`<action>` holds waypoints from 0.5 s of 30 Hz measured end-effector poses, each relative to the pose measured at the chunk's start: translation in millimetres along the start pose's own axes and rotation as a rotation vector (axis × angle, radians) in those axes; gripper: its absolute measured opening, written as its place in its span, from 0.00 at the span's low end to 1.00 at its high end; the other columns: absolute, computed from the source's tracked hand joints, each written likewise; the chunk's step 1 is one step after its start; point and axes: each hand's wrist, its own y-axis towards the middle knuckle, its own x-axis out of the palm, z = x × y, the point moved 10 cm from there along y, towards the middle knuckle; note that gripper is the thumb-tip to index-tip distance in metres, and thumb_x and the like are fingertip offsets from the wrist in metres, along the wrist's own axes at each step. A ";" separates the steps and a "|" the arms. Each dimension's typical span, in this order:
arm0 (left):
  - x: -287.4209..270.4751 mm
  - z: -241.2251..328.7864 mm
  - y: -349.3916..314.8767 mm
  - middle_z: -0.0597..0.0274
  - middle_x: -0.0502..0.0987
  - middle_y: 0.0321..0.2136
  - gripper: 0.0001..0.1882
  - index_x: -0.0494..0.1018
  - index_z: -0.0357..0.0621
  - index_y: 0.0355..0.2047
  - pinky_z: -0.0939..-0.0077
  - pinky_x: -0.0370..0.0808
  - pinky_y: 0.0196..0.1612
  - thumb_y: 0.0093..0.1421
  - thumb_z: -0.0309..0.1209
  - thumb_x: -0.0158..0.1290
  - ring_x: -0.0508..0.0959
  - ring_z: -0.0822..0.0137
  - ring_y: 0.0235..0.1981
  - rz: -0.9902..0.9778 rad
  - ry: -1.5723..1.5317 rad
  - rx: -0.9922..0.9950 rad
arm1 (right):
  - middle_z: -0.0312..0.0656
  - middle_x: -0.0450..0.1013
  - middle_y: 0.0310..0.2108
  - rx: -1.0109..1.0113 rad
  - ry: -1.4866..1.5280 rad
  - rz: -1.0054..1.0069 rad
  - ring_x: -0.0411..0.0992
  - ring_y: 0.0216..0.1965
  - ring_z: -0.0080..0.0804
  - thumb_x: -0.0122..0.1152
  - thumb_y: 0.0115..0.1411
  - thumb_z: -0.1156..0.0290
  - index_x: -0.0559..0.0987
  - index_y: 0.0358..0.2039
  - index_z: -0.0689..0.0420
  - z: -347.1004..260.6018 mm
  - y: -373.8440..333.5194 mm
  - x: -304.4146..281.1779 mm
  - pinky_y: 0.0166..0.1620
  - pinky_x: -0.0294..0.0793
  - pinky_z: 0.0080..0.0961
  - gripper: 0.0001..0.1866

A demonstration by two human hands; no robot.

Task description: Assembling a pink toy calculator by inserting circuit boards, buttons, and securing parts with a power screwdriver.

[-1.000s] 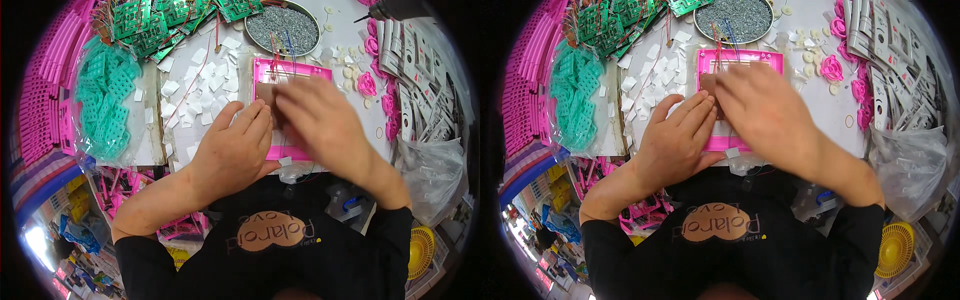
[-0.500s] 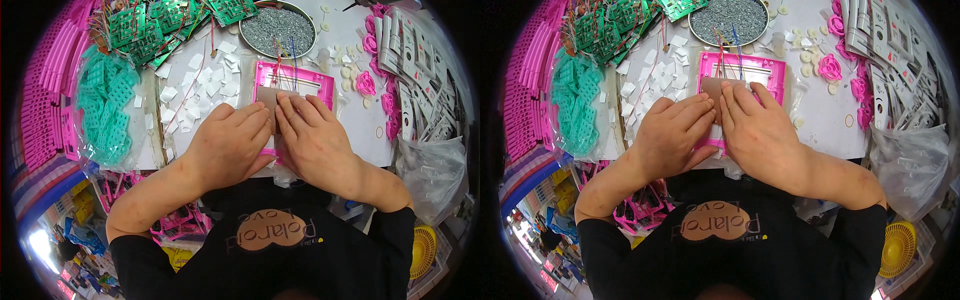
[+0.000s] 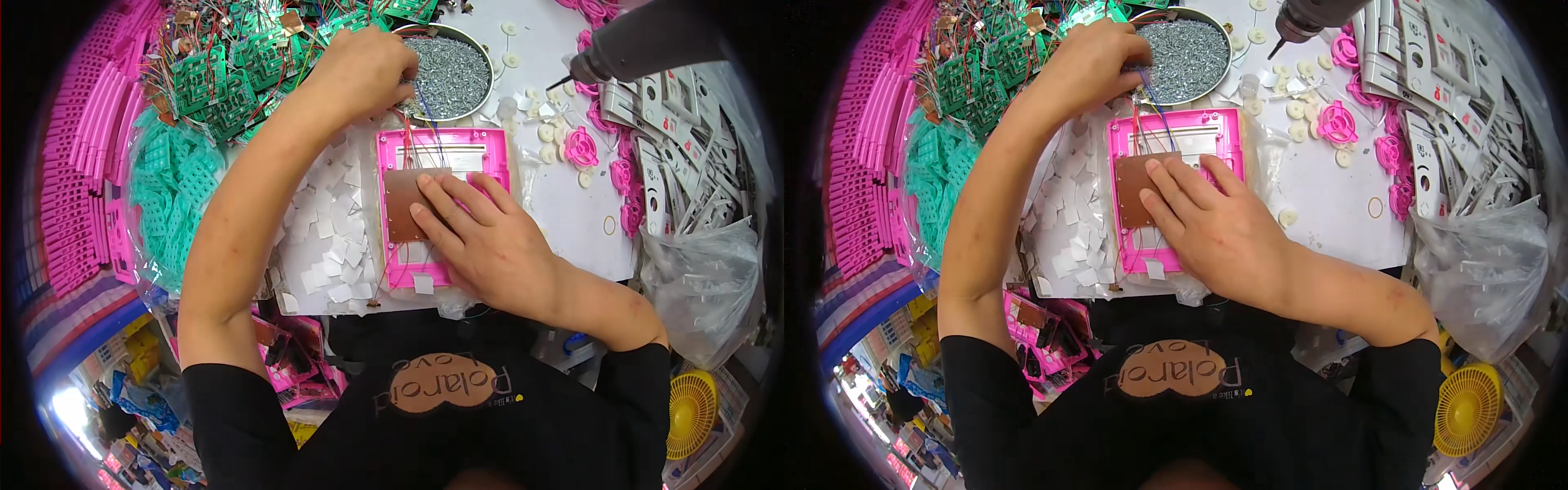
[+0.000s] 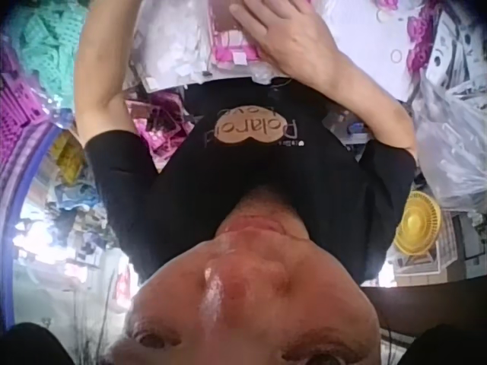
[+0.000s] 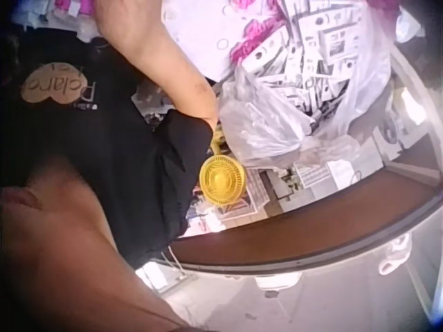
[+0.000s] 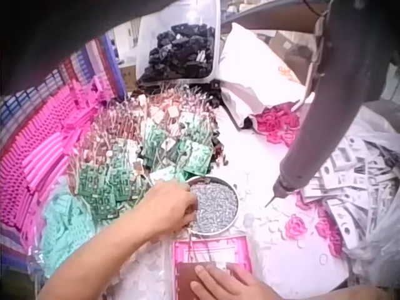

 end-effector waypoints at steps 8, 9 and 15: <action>-6.4 13.3 9.1 0.59 0.83 0.27 0.09 0.82 0.45 0.30 0.57 0.74 0.42 0.58 0.37 0.62 0.82 0.58 0.35 0.233 0.214 0.049 | 0.59 0.67 0.63 0.034 -0.046 -0.011 0.64 0.65 0.50 0.64 0.53 0.67 0.75 0.56 0.68 -2.0 -3.7 4.0 0.63 0.64 0.51 0.31; -1.0 10.5 12.5 0.58 0.82 0.27 0.11 0.82 0.44 0.28 0.55 0.73 0.42 0.60 0.39 0.60 0.82 0.56 0.34 0.176 0.215 0.026 | 0.59 0.67 0.62 0.031 -0.049 -0.010 0.64 0.65 0.50 0.64 0.53 0.67 0.75 0.56 0.68 -2.7 -2.0 2.7 0.62 0.64 0.51 0.31; -19.0 -15.5 21.7 0.52 0.81 0.26 0.15 0.81 0.41 0.27 0.51 0.75 0.37 0.62 0.41 0.57 0.81 0.49 0.29 0.144 -0.052 -0.142 | 0.55 0.69 0.59 0.067 0.014 0.049 0.67 0.61 0.49 0.67 0.49 0.68 0.78 0.52 0.67 -1.1 3.3 -11.3 0.59 0.67 0.47 0.29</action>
